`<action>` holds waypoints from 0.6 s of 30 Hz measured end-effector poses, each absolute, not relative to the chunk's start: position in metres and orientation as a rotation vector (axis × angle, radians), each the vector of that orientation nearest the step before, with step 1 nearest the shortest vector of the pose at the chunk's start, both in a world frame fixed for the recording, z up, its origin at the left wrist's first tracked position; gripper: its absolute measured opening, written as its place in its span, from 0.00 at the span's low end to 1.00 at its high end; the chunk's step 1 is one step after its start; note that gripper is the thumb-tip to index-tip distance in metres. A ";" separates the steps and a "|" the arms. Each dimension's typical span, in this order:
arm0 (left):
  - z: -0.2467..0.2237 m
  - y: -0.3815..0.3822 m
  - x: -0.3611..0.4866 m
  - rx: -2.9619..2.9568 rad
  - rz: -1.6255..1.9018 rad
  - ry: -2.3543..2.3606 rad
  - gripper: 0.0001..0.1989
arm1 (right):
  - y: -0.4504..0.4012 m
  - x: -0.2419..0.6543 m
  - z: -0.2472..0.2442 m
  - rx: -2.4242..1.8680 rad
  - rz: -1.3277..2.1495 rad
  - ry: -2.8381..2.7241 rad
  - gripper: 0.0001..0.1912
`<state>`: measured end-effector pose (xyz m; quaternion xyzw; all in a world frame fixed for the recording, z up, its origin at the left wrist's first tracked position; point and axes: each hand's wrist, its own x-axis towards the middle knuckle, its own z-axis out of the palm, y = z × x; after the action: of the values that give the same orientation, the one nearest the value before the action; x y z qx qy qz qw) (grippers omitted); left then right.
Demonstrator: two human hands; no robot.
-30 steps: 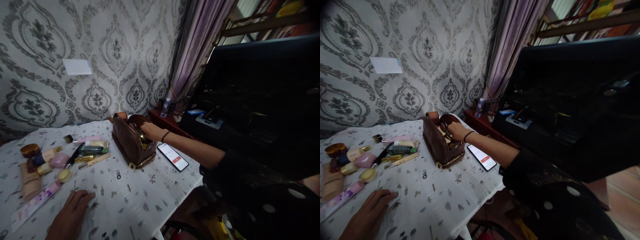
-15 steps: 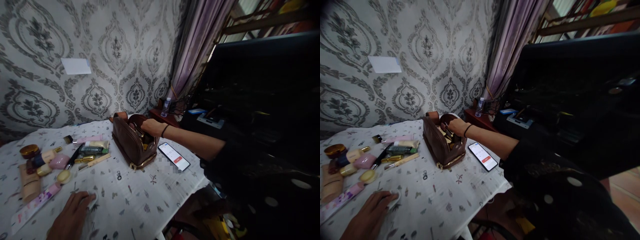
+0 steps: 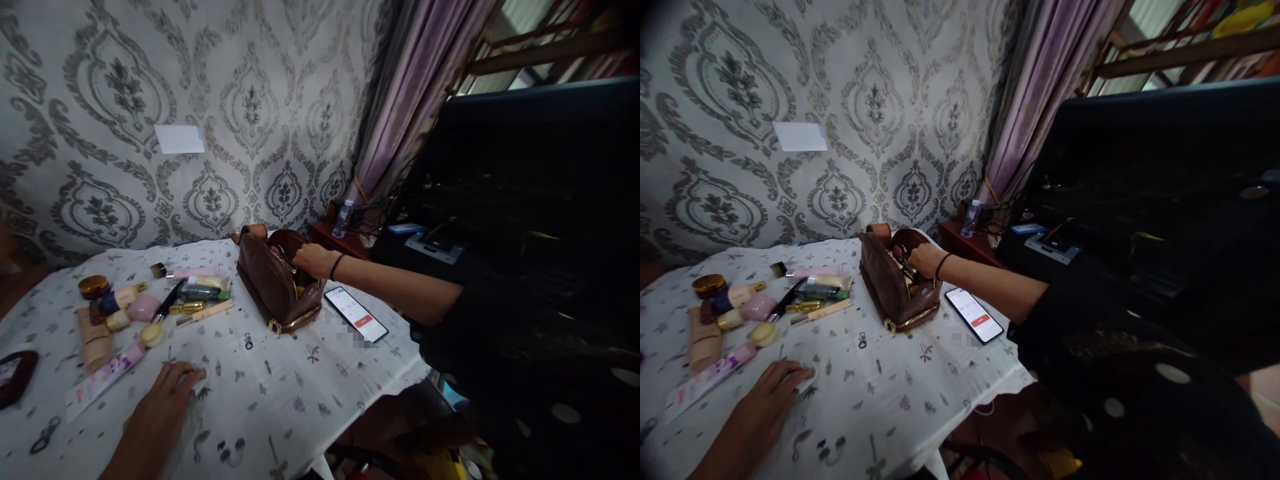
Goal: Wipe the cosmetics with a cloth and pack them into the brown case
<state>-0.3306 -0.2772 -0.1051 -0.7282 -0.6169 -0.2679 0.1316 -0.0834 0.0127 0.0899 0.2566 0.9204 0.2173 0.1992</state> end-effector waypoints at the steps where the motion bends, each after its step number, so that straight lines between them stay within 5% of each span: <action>1: -0.103 -0.278 -0.329 -2.121 -0.786 -1.804 0.20 | 0.011 -0.083 0.090 0.710 0.619 2.558 0.14; 18: -0.075 -0.282 -0.311 -2.136 -0.590 -2.038 0.19 | 0.002 -0.077 0.074 0.618 0.845 2.849 0.11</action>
<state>-0.3114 -0.2815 -0.0747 -0.7080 -0.6754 -0.1956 0.0654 -0.0770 0.0021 0.0735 0.2032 0.9373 0.2780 0.0533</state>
